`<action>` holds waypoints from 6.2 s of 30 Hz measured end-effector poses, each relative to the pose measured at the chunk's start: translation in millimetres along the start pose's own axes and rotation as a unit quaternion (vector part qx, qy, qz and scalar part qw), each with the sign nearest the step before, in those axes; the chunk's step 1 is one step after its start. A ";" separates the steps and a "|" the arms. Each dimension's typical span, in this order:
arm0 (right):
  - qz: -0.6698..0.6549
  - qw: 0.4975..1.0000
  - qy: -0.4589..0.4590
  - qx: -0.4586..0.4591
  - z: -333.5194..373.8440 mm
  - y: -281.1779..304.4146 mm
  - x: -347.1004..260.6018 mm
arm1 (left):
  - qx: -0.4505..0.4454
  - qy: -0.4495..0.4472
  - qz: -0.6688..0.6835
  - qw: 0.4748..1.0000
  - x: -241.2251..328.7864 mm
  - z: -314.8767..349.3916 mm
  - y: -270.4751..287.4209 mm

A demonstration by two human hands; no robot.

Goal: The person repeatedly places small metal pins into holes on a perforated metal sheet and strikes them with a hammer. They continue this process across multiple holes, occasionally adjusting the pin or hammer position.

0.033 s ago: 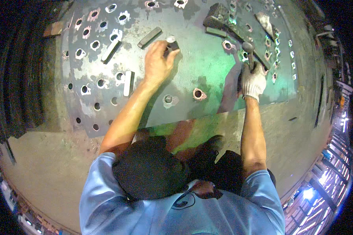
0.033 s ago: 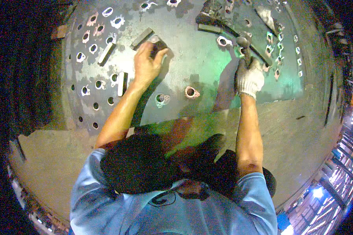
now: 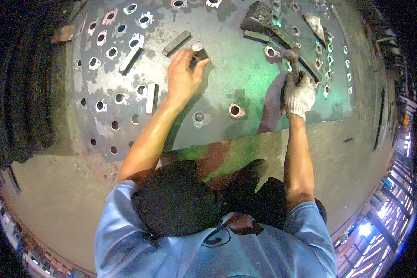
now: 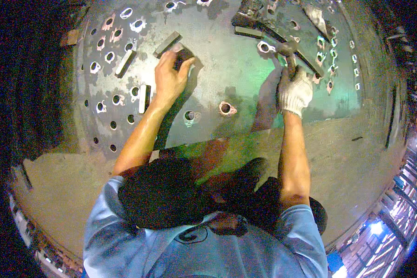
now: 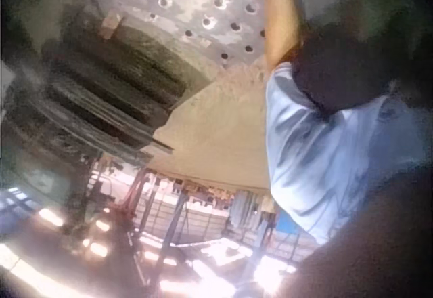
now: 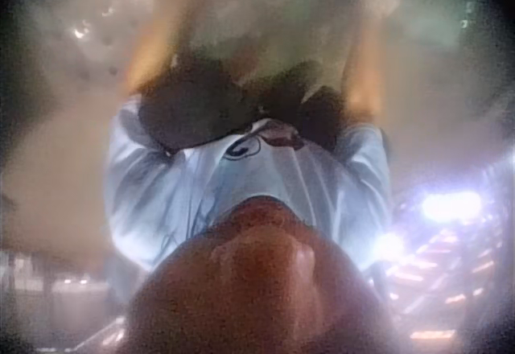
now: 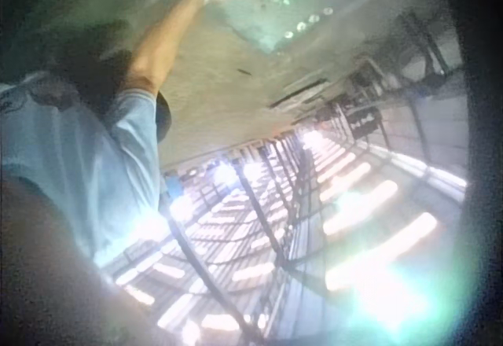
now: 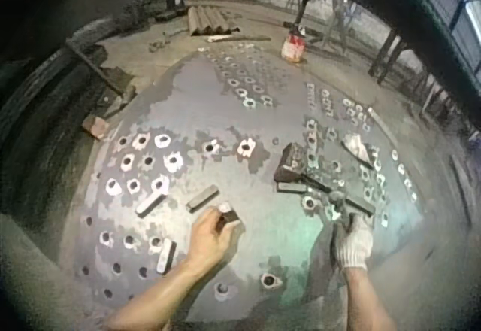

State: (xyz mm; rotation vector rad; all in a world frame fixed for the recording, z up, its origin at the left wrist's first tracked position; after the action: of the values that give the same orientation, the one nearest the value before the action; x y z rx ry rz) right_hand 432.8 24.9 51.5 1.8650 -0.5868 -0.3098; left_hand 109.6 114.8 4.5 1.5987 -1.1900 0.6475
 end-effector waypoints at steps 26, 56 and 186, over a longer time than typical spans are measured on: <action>-0.265 0.956 0.127 -0.006 3.0 -43.7 -91.0 | -0.142 0.006 -0.024 0.990 22.3 16.0 -7.2; -0.439 0.833 0.098 -0.322 47.2 21.0 -127.7 | -0.104 0.039 0.110 0.988 26.2 58.0 9.1; -0.062 0.998 -0.007 0.014 12.6 -36.3 -12.0 | -0.129 -0.069 0.011 0.989 -1.5 -14.4 -49.3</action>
State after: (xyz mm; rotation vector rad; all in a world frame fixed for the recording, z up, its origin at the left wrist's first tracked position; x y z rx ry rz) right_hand 425.6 31.2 12.4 1.9315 -0.4886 -0.3989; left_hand 156.3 129.5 -11.2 1.4301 -1.3361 0.3828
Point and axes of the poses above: each hand's wrist, its own z-axis away from the middle knuckle, its own y-axis out of the back of the hand, x = y × z, the point moved 5 cm from there along -z, towards the middle knuckle, and after that the axes turned 7 degrees about z, right-handed, at the moved point
